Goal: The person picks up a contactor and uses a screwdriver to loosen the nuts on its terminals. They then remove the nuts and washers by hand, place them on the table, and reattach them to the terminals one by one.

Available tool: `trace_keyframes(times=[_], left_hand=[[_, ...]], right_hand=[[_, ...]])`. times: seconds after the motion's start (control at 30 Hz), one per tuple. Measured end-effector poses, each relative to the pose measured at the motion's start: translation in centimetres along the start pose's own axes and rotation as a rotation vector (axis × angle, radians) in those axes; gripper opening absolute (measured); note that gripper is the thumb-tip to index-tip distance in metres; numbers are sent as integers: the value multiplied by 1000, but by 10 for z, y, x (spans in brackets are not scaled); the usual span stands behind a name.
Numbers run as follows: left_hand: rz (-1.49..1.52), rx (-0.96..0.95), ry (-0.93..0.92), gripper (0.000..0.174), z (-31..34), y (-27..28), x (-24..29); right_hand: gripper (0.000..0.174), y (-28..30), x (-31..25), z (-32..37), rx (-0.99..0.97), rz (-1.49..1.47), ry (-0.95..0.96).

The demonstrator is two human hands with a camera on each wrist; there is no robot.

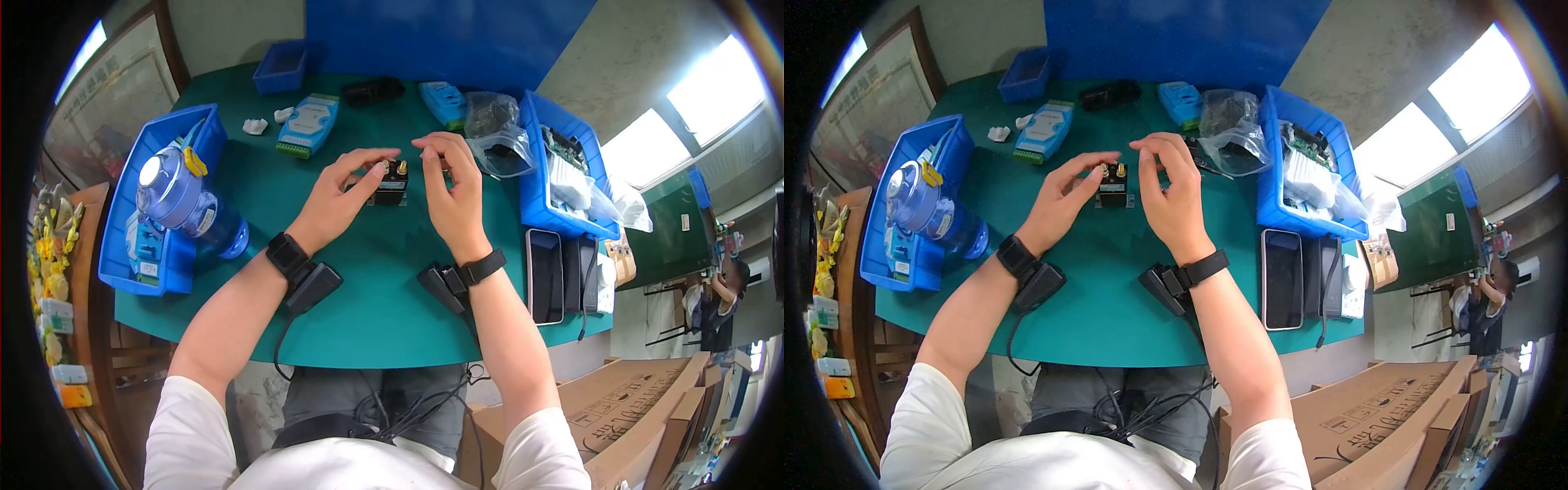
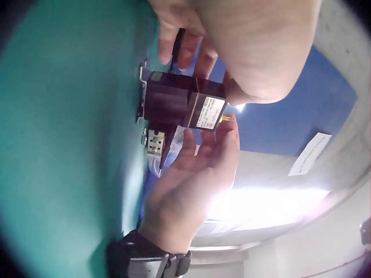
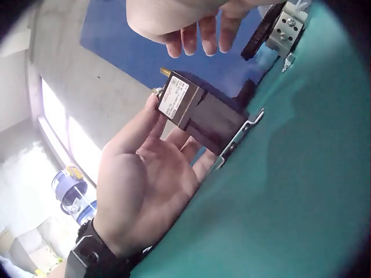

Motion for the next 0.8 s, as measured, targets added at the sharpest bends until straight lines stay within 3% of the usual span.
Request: trace_keyframes(times=[0.37, 0.47, 0.67, 0.8], left_hand=[[73, -4, 140, 42, 7, -6, -10], [111, -52, 70, 46, 5, -10, -10], [170, -66, 104, 45, 7, -8, -12], [26, -134, -31, 44, 4, -13, 2]], right_hand=[[21, -25, -4, 7, -228, -43, 41], [20, -29, 1, 7, -281, -67, -59], [16, -34, -3, 8, -276, -75, -28], [12, -36, -1, 9, -292, -97, -89]])
Point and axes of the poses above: each hand's wrist, its own z-axis away from the middle knuckle, its own y-axis out of the back of the hand, x = y × z, the point moved 10 cm from there along -z, towards the middle knuckle, and after that the axes turned 11 degrees about -y, right-handed, at the moved point
